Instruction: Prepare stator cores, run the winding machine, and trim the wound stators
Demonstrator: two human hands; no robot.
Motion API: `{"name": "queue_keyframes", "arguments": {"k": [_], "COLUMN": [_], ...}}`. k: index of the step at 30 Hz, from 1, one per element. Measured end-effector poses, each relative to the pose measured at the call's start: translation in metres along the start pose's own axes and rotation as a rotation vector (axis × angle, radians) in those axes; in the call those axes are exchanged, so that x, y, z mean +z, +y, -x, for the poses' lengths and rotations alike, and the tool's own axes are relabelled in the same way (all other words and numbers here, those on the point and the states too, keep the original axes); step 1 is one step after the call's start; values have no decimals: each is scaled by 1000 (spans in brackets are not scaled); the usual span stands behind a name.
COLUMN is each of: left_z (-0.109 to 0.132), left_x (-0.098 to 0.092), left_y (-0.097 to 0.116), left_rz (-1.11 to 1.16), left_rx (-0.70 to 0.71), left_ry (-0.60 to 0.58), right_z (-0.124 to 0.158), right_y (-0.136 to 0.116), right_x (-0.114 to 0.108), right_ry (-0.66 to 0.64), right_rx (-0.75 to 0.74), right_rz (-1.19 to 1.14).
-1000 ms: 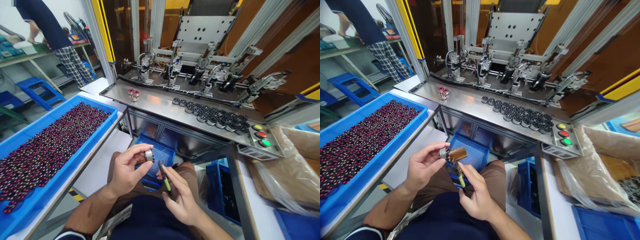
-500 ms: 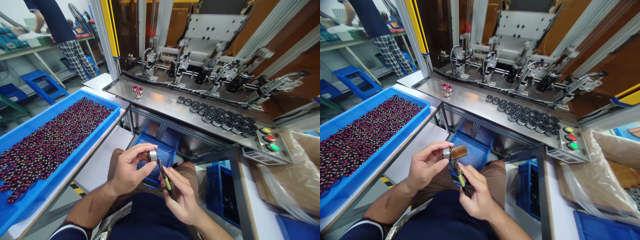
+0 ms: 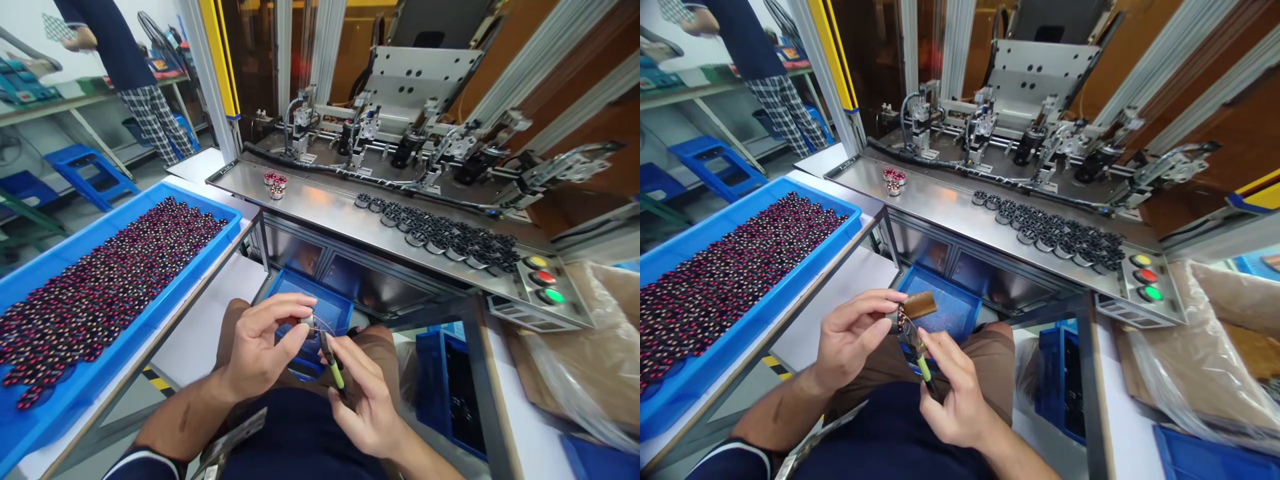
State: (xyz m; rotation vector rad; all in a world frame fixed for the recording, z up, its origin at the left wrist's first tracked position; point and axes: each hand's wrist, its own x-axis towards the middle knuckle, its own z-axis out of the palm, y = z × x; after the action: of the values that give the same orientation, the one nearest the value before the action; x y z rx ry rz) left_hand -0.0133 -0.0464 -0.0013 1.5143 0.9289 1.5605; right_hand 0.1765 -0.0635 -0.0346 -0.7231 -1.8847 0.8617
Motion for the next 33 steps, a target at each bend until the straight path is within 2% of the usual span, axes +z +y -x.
{"name": "queue_keyframes", "arguments": {"k": [19, 33], "left_z": [2, 5], "left_x": [0, -1], "left_y": [2, 6], "left_rz": [-86, -93], "left_rx": [22, 31], "left_ry": [-13, -75], "right_z": [2, -4], "right_y": [-1, -8], "right_x": [0, 1], "right_ry": [35, 49], "right_rx": [13, 17], "right_rz": [94, 69]}}
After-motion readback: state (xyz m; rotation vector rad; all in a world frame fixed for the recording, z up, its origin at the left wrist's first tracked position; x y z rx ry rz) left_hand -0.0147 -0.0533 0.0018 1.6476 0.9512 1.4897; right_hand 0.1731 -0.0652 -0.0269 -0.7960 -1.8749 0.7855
